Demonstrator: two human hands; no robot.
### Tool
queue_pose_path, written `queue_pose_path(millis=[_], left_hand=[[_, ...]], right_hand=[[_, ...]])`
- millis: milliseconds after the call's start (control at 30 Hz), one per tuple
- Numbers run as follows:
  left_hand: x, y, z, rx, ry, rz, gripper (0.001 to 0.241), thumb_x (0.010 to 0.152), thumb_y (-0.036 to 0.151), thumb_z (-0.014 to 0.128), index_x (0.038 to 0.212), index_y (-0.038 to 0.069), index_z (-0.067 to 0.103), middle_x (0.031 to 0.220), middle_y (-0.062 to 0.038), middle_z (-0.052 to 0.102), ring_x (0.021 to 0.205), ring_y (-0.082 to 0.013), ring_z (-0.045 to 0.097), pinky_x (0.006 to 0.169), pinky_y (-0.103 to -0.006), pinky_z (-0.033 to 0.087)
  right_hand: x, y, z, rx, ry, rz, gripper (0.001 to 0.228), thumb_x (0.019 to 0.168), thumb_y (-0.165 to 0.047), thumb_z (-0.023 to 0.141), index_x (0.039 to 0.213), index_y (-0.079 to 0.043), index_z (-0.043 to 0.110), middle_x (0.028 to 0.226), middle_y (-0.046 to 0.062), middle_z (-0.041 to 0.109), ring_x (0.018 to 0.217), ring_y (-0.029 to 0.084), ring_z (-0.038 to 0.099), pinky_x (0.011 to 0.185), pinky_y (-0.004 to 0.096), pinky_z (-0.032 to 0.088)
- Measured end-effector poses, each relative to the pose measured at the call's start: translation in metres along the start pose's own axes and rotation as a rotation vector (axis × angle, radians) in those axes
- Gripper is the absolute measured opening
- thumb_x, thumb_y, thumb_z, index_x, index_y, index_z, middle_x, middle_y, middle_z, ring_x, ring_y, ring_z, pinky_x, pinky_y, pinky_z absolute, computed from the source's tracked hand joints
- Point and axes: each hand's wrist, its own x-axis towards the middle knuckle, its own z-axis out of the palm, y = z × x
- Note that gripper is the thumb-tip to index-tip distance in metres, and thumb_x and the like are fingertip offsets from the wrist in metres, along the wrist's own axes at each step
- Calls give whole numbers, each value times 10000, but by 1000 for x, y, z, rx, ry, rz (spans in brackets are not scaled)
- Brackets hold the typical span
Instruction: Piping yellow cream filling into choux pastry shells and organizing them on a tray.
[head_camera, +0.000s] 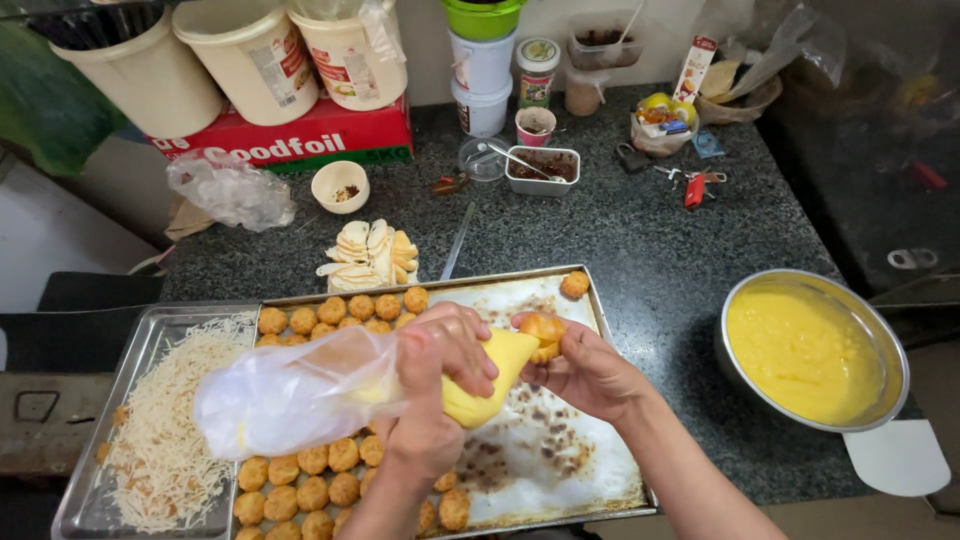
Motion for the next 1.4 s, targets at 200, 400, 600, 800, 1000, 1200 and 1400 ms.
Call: queue_pose_path(millis=[200,400,600,800,1000,1200,1400], left_hand=[[0,10,1,-75,82,-62,571,1071,407,307,605,146,508,567,-14,528,688,-169,536,891,-373,478],[0,15,2,-95,83,-49,583,1071,414,318,597,135,511,569,-20,530,674,-176,529,878,-386,475],[0,17,2,-54,91,-48,570,1068,385,319,587,138,499,544,-20,523,655,-178,533,878,-381,489],[1,16,2,-38,64,-3,526,1079,380,294,654,150,503,570,-12,528,634,-170,532,868,-378,489],[10,19,-9,-179,103,-38,484,1079,329,239,740,157,537,661,-49,620,792,-260,703,1160,-536,456],[12,11,-36,-197,278,-56,483,1096,387,269,745,155,508,628,-51,553,764,-296,685,1182,-573,440],[9,-5,-62,-86,389,-87,504,1116,368,219,742,168,490,608,-44,529,732,-286,698,1088,-505,550]], right_hand=[[-1,0,1,14,0,0,730,882,-253,831,1437,73,487,1193,195,683,1026,238,695,949,359,569],[-5,1,-1,14,-15,-10,730,907,-261,811,1460,69,466,1225,190,674,1045,240,682,968,371,543],[-5,1,-1,54,-32,-8,683,925,-223,796,1444,80,472,1197,195,687,1033,238,700,988,372,555],[-7,0,-1,48,-27,-16,712,911,-233,814,1446,85,468,1212,193,682,1034,230,699,978,363,558],[-6,-19,-2,12,-42,-64,782,900,-208,831,1495,62,400,1326,199,618,1072,232,681,960,332,555],[-13,-66,-38,-523,785,-111,599,763,-23,704,1331,17,516,1167,202,664,1069,303,661,1065,421,534],[1,-39,-157,-962,936,-155,661,804,-105,784,1375,-55,454,1284,171,534,975,249,631,761,341,596]])
